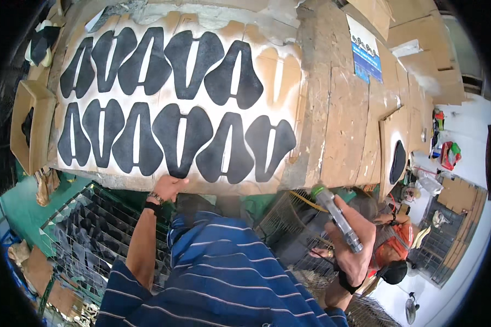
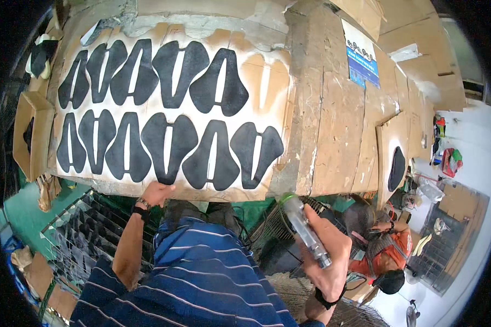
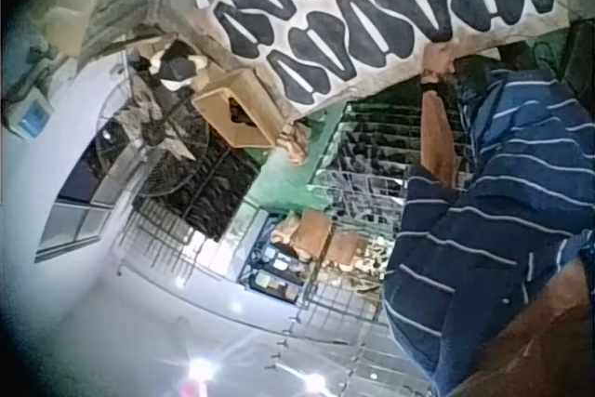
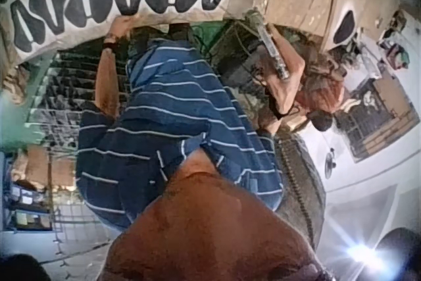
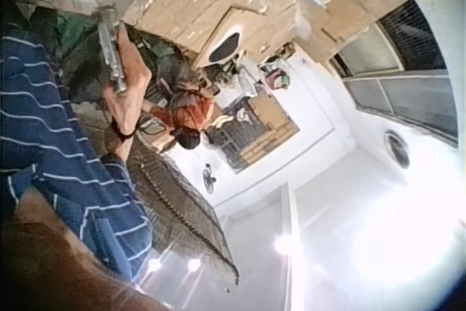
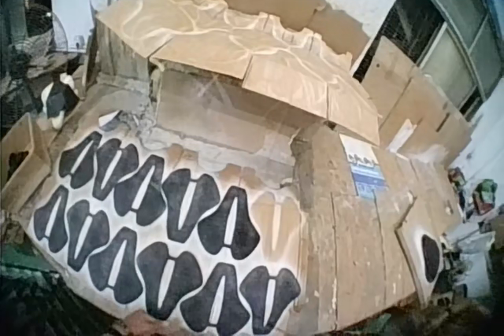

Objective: Apply adhesive to shoe padding components using a spray gun and arrange them on a template board.

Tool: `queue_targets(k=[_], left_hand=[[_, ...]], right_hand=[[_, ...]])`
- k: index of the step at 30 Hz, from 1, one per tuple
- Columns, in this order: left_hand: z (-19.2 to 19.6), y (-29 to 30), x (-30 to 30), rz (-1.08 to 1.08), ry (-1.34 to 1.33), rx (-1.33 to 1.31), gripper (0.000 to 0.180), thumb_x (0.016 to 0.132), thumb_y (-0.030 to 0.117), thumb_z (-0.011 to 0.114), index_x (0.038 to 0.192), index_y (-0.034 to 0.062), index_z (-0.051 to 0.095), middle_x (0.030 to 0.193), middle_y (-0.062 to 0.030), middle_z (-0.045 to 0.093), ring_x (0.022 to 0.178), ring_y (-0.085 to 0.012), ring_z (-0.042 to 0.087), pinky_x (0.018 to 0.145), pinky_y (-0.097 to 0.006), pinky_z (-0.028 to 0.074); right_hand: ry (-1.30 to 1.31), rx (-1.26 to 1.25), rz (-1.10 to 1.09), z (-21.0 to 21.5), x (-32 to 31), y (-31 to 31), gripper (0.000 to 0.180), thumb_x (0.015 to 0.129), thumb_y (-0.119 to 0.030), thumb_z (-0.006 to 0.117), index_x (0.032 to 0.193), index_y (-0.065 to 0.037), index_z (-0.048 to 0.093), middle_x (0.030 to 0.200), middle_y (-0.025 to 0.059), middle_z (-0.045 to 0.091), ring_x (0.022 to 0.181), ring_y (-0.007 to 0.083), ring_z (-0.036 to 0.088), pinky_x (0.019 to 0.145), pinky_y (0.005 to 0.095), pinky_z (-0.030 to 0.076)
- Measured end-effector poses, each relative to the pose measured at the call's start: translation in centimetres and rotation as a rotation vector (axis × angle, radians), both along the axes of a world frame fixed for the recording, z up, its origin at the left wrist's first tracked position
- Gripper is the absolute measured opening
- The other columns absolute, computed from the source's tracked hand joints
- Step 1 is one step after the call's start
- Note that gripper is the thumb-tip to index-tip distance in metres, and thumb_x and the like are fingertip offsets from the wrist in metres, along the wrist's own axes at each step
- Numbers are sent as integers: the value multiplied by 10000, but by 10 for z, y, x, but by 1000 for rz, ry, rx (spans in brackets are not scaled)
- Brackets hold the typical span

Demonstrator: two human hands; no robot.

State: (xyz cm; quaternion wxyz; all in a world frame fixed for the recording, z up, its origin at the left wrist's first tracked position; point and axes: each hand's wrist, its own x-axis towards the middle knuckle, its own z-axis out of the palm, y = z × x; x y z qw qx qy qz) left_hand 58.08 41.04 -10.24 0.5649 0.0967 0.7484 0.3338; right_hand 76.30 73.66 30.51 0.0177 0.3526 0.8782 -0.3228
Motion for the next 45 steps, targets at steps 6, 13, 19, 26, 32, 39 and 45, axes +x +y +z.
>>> queue_targets(k=[6,13,19,26,32,39,45], left_hand=[[-13,-8,3,-4,4,89,693,954,596,626,573,17,650,455,-64,572,415,-177,610,447,-329,476],[-14,-8,3,-43,46,74,705,975,579,602,539,25,613,442,-59,565,407,-173,603,443,-336,476],[-7,-5,1,-26,48,89,685,976,548,623,531,27,605,432,-57,552,397,-169,597,427,-327,467],[-1,-3,2,-7,49,80,693,974,546,635,511,33,582,429,-50,540,388,-156,580,412,-329,455],[-4,-4,3,19,22,89,689,976,537,639,511,32,581,428,-52,535,378,-155,566,404,-327,440],[-3,-4,2,9,43,94,681,979,532,635,512,38,588,420,-53,532,375,-152,563,408,-326,443],[-8,-6,4,3,51,81,674,983,518,628,518,32,598,425,-52,543,387,-156,585,415,-330,452]], right_hand=[[116,109,-67,-8,-3,-1,546,755,35,745,1291,65,647,987,207,711,847,244,693,787,325,529],[117,107,5,-4,1,-7,573,706,62,750,1273,51,665,937,207,712,803,262,702,753,314,528],[9,73,26,6,5,-7,562,704,63,731,1263,38,677,891,209,705,779,274,706,753,313,524],[2,87,-79,5,16,-8,604,679,45,752,1277,40,668,921,218,715,819,285,718,772,324,531],[39,50,74,-1,3,-7,537,742,-10,753,1270,48,674,913,134,710,732,195,659,743,321,524],[222,150,-23,-21,-24,-1,526,739,36,772,1256,50,672,968,205,728,824,285,714,782,316,540],[148,67,-28,-18,-20,-7,537,732,61,770,1260,29,682,975,206,731,856,276,730,789,327,548]])
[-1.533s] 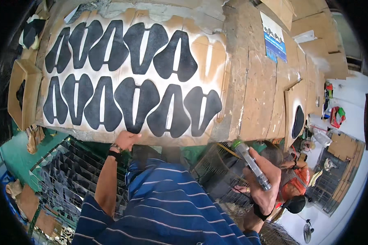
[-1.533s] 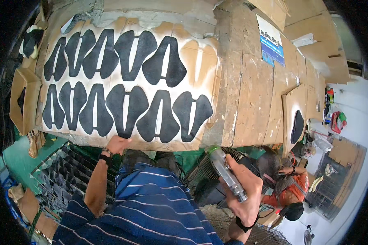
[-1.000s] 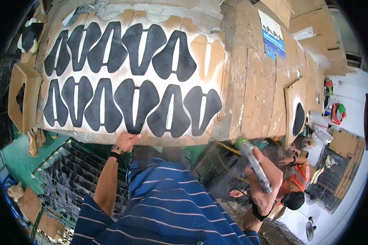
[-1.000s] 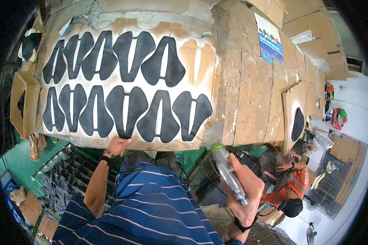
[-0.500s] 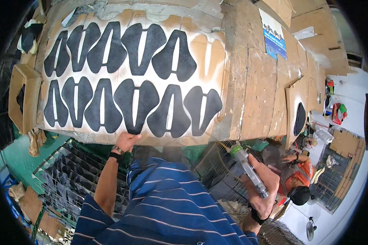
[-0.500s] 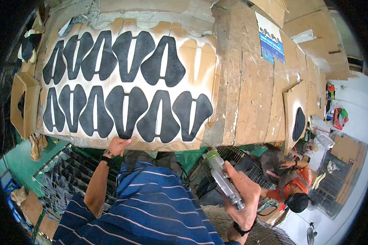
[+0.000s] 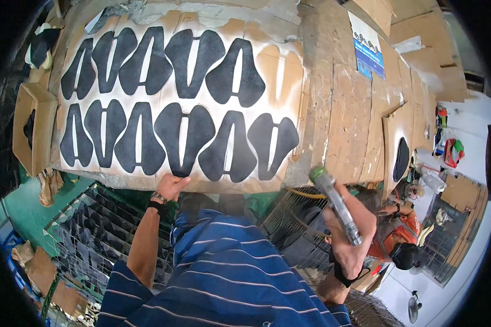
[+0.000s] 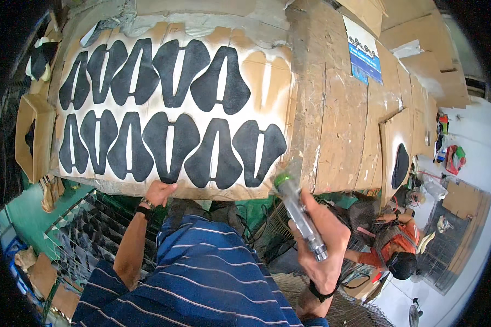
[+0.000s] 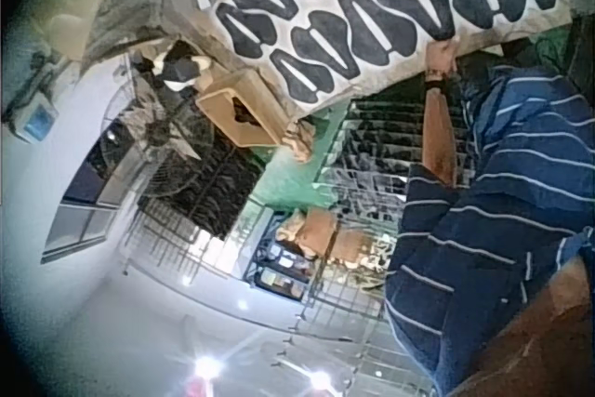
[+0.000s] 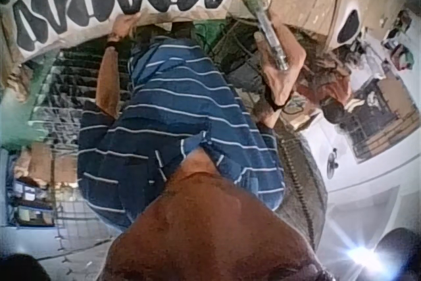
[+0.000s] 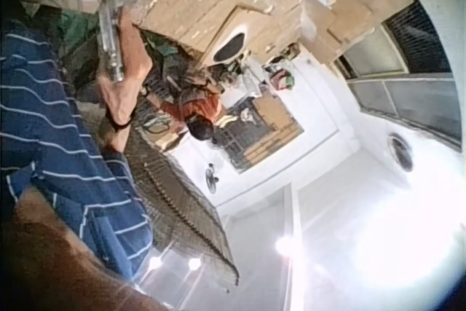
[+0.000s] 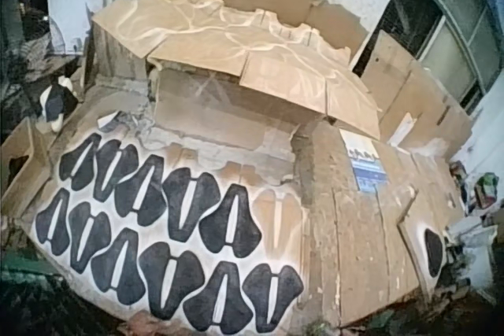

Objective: Apply adhesive to shoe padding components using a spray gun and arrange them on a template board.

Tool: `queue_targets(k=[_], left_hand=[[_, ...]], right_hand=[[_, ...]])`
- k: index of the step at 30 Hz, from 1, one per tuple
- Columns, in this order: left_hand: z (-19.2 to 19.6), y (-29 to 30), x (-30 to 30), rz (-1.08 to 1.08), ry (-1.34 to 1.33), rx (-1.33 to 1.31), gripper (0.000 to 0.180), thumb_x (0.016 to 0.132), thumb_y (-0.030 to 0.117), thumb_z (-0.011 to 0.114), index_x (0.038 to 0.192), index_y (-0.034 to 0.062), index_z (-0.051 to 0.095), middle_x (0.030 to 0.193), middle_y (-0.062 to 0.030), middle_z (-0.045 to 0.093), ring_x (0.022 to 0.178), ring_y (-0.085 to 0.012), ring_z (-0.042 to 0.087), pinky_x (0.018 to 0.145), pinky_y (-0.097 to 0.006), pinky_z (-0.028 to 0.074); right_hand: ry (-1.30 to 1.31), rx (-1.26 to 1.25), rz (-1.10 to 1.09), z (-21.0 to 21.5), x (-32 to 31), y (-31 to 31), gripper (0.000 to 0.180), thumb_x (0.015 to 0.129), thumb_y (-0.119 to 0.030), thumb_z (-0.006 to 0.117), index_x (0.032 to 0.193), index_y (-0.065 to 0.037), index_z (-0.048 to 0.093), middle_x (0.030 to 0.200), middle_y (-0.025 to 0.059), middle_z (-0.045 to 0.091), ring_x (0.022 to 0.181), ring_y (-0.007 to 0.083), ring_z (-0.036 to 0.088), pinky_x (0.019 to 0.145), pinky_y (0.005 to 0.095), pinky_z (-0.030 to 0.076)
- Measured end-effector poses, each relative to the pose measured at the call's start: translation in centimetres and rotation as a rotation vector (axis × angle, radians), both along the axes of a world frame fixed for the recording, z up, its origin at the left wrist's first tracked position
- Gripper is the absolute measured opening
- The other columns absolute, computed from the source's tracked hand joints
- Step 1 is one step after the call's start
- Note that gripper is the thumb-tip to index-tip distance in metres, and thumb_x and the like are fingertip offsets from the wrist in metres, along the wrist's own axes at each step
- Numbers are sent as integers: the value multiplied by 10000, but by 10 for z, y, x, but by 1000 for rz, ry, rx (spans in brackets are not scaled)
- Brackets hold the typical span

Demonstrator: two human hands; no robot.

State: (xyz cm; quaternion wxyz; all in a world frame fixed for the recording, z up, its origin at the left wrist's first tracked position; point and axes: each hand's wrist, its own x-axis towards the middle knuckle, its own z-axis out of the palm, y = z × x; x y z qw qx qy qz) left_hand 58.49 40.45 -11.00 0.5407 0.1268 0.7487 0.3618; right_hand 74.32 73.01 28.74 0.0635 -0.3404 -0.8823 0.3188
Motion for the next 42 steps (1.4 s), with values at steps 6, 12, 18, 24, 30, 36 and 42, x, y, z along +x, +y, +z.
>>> queue_targets(k=[6,12,18,24,30,36,42], left_hand=[[1,2,0,9,7,24,663,976,516,642,528,27,613,432,-54,541,390,-162,590,415,-334,454],[2,2,-1,22,-32,10,661,968,517,654,525,28,609,432,-49,536,384,-161,575,417,-333,452],[2,3,0,30,-8,8,660,979,486,654,495,51,547,432,-39,520,373,-150,558,375,-319,417],[5,2,-1,41,-15,7,665,972,495,660,486,56,549,425,-42,522,376,-148,560,371,-324,416],[5,-1,-2,17,-22,-26,689,952,576,647,547,19,620,457,-61,559,410,-169,598,436,-335,463],[-1,-4,-3,-13,-28,2,685,950,573,647,549,18,628,462,-79,580,427,-184,619,450,-333,480],[-6,-5,-2,-72,-21,20,666,957,564,633,542,42,621,464,-86,595,428,-187,630,460,-335,488]], right_hand=[[-123,1,48,5,20,-1,565,713,62,775,1268,32,672,971,206,725,838,290,721,787,334,542],[-78,42,-114,6,27,-6,553,718,17,777,1260,47,666,970,204,721,853,302,716,801,338,536],[-79,55,-52,10,36,-13,577,671,79,733,1244,28,688,897,215,698,763,315,698,742,322,533],[-115,43,-106,9,45,-19,573,698,83,727,1266,24,684,932,180,723,805,259,692,773,322,530],[-71,66,-66,12,25,-30,546,728,74,754,1267,37,676,938,212,711,802,283,706,761,323,532],[113,134,19,-1,0,-38,534,758,72,760,1281,38,662,1011,215,729,891,301,732,808,325,545],[-53,2,97,5,16,-60,533,758,67,774,1279,36,663,1011,215,731,912,311,736,809,329,548]])
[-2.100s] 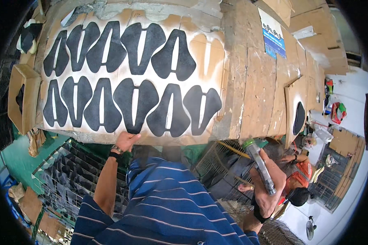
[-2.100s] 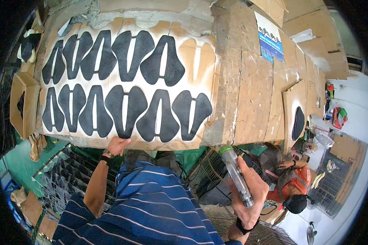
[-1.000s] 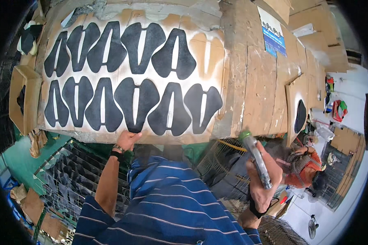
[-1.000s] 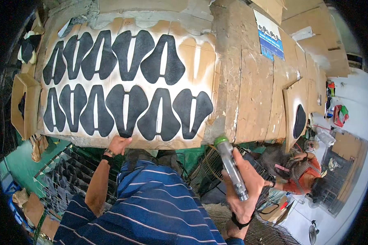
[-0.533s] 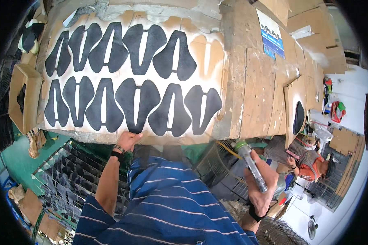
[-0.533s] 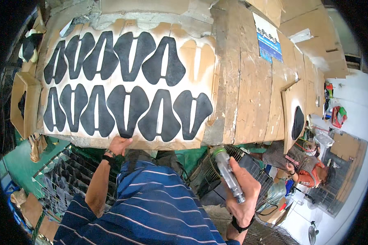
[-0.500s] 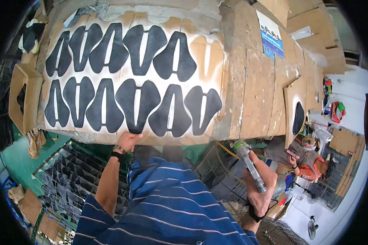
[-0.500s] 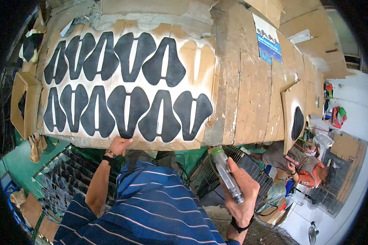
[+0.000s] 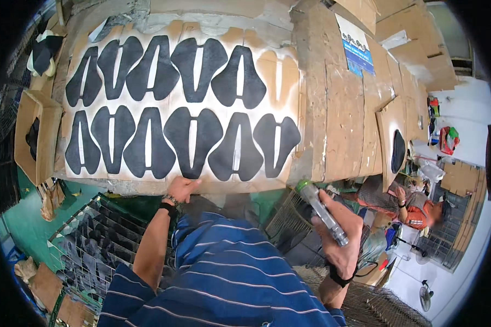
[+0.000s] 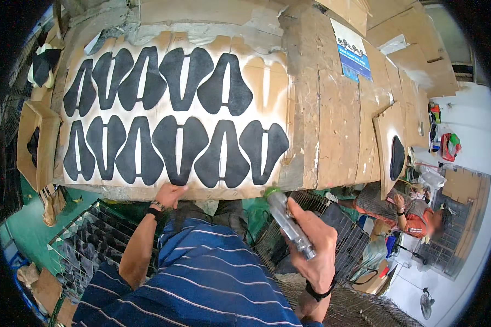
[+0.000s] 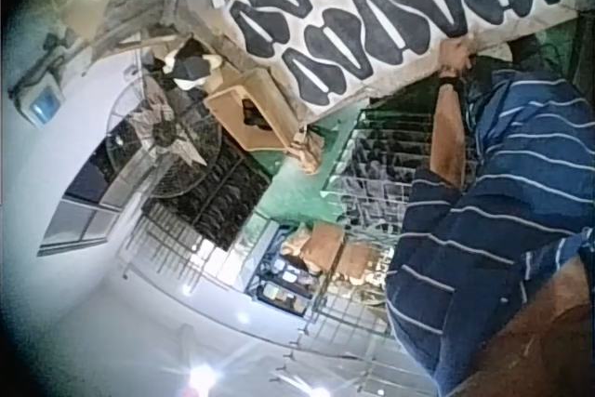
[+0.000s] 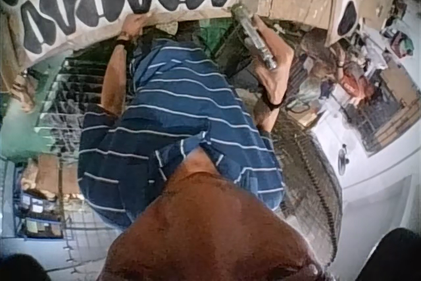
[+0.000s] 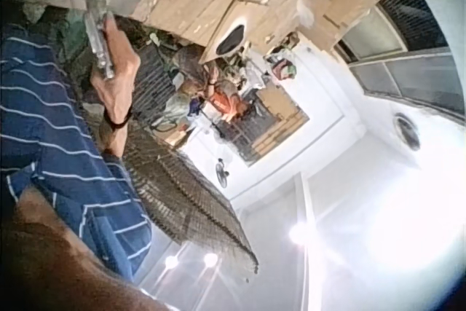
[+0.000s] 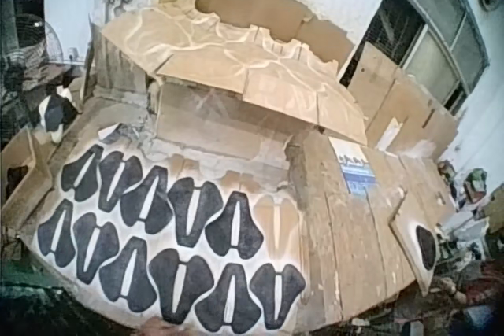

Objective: Apply adhesive to shoe padding components using a spray gun and arrange them on a template board.

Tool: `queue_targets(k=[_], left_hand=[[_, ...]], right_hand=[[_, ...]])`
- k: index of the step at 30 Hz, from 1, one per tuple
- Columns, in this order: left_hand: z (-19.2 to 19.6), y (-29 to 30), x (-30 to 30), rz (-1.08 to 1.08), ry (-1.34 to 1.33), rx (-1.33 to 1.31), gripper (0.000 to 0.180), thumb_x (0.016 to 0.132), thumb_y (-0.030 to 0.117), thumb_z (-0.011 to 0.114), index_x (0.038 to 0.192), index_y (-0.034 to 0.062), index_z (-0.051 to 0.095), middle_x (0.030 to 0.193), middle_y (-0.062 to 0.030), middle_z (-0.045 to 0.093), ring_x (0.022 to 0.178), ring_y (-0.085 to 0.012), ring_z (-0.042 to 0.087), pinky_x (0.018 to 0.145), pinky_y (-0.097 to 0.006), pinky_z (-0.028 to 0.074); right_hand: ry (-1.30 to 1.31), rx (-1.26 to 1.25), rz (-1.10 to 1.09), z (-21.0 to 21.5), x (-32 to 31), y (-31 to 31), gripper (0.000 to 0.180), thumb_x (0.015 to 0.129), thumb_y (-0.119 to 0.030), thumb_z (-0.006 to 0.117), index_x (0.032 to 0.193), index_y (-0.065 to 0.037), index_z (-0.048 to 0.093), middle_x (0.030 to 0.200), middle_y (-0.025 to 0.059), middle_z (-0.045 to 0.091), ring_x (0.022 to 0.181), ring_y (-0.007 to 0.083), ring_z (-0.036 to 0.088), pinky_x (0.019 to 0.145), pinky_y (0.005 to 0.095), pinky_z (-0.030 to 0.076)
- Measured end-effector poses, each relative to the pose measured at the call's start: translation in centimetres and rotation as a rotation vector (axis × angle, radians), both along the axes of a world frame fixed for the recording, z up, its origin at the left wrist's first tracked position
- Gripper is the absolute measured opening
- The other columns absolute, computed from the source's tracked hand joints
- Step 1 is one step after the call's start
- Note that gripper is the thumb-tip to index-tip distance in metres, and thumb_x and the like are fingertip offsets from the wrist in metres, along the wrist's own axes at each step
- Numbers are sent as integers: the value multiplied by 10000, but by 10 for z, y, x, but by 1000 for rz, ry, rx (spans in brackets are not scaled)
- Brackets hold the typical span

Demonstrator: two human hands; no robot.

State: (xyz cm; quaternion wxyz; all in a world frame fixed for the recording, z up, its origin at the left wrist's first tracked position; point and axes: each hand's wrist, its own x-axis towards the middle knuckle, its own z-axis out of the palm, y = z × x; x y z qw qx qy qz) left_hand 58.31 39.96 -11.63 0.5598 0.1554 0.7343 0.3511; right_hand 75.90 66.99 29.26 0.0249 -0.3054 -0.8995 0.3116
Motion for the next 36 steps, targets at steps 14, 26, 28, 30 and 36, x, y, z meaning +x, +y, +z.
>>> queue_targets(k=[14,26,28,30,36], left_hand=[[9,3,3,112,34,-16,659,950,553,669,542,41,592,452,-83,560,399,-174,599,385,-320,435],[16,11,12,158,91,-118,744,941,622,618,508,18,603,436,-117,562,392,-201,596,413,-351,464],[15,14,11,133,141,-123,747,943,630,611,500,28,588,434,-116,558,393,-200,595,409,-350,460],[15,13,11,148,104,-158,739,943,640,608,496,54,557,429,-106,545,389,-201,586,406,-350,452],[19,18,13,193,108,-134,749,958,615,601,459,68,493,419,-96,517,369,-205,561,388,-346,417]], right_hand=[[193,-77,-24,-9,24,-13,533,746,78,772,1268,41,672,972,205,724,825,282,720,775,319,550],[223,-126,-138,-21,95,3,520,771,60,769,1280,38,666,1003,204,731,877,280,732,796,311,544],[190,-145,-42,-22,106,12,513,778,48,773,1279,41,665,998,201,731,863,276,730,792,311,541],[231,-141,-133,-29,114,10,517,771,51,768,1277,45,664,968,193,726,835,265,722,786,310,537],[275,-53,-169,-41,133,13,550,740,72,764,1280,43,665,963,207,722,804,250,709,762,315,537]])
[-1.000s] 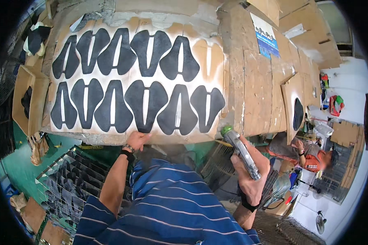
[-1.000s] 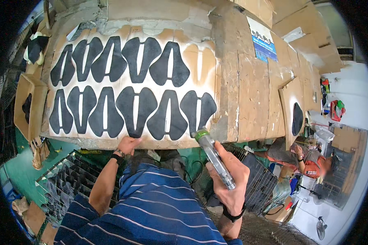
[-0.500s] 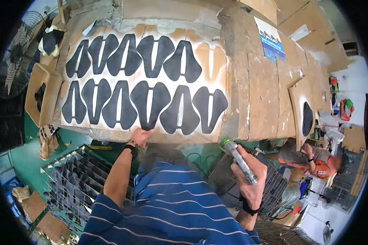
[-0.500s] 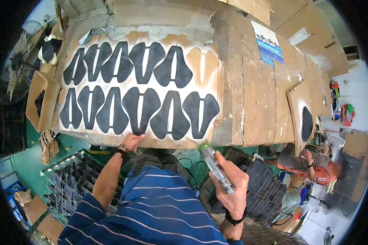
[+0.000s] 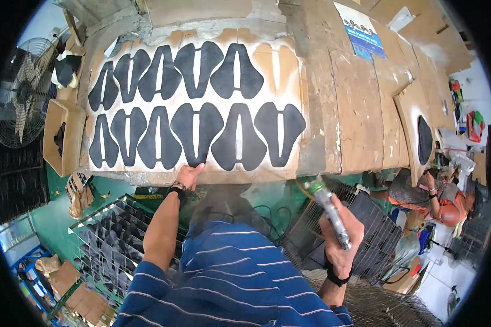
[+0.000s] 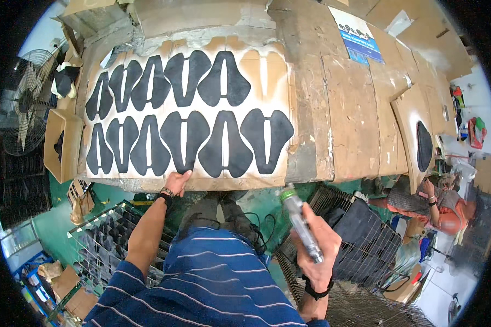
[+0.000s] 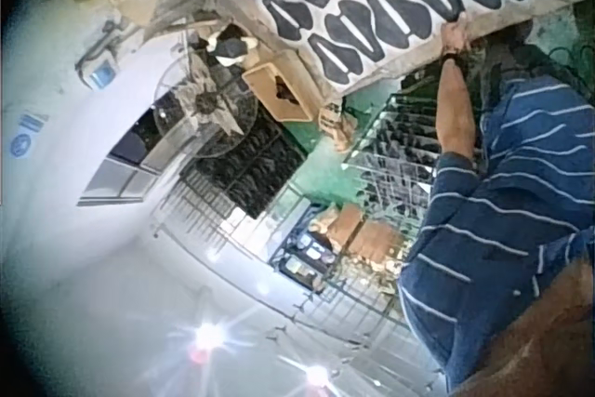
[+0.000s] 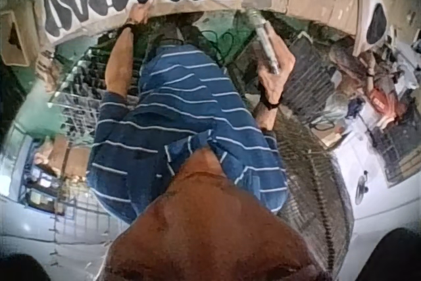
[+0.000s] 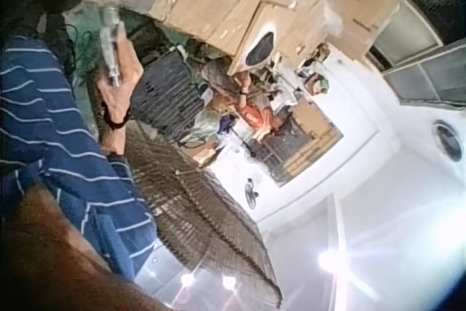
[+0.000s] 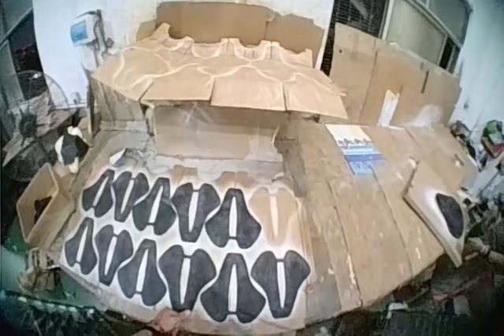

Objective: Apply adhesive to shoe padding components using a spray gun and arrange them on a template board.

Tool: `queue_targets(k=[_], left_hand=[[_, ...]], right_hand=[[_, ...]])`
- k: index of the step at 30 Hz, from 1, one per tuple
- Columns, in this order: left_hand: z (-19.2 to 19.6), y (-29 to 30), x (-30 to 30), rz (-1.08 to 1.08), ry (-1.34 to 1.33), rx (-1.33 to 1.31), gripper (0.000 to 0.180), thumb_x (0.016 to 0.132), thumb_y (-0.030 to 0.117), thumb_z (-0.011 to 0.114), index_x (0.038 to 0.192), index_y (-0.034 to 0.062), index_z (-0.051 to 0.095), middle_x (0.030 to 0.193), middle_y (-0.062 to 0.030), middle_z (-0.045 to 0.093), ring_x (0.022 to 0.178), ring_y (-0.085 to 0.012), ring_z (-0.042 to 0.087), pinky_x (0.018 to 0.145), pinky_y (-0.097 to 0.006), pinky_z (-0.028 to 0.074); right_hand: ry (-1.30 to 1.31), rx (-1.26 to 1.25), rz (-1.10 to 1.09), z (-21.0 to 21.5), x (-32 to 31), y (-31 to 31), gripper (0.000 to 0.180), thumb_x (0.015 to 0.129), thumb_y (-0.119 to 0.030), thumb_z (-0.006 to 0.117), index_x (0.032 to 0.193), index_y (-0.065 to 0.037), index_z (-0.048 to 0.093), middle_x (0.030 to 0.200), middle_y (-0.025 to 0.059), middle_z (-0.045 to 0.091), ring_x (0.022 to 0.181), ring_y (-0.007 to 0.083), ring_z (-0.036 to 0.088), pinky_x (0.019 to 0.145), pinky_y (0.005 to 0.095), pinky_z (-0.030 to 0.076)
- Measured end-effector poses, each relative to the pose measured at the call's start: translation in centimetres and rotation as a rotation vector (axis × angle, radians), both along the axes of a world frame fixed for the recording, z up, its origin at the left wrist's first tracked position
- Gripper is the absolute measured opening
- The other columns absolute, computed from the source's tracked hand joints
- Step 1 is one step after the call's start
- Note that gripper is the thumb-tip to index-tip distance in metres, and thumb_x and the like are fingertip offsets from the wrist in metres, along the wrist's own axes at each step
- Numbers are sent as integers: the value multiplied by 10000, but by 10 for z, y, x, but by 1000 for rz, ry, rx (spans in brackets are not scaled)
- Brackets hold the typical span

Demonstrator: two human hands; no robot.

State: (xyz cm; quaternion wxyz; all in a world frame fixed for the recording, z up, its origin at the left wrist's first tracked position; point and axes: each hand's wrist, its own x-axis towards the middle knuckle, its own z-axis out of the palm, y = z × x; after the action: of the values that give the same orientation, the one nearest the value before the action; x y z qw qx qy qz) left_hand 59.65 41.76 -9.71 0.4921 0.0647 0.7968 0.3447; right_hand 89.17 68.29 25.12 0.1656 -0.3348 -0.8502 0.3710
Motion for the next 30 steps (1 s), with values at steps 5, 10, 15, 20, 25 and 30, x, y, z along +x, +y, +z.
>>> queue_targets(k=[5,10,15,20,25,30], left_hand=[[-5,-5,0,-22,21,-29,749,947,633,604,479,51,538,421,-109,531,383,-217,585,397,-352,428],[-9,-5,-2,-19,7,24,756,951,624,593,474,40,551,424,-119,540,378,-219,573,404,-359,434],[-12,-10,-4,-46,-9,-13,755,946,632,580,477,41,564,436,-131,562,389,-217,581,417,-357,446],[2,-6,-3,-95,-18,35,698,994,546,589,480,88,475,429,-79,516,378,-194,577,375,-331,410],[-7,-16,-17,-216,-240,201,603,983,467,653,568,37,576,509,-82,574,464,-196,642,412,-331,478],[-9,-40,-35,-325,-432,255,587,971,547,625,709,23,655,639,-102,661,521,-173,658,422,-290,442]], right_hand=[[24,-28,42,-4,14,0,554,728,90,748,1274,32,673,869,167,702,739,224,684,711,301,524],[-50,-71,-91,1,17,-8,509,773,53,729,1278,39,668,922,177,720,779,227,692,742,312,531],[-87,-86,-116,7,12,-22,495,775,51,732,1266,43,674,998,199,738,861,232,718,795,315,539],[-65,-25,-284,2,5,-42,480,802,4,755,1274,39,676,1030,202,746,890,218,718,806,317,542],[-51,-73,-370,10,-15,-66,448,856,-67,756,1283,37,671,937,130,710,805,127,609,737,301,504],[-63,-51,-254,18,-57,-96,432,870,-40,730,1287,45,657,925,63,683,797,116,560,727,292,489]])
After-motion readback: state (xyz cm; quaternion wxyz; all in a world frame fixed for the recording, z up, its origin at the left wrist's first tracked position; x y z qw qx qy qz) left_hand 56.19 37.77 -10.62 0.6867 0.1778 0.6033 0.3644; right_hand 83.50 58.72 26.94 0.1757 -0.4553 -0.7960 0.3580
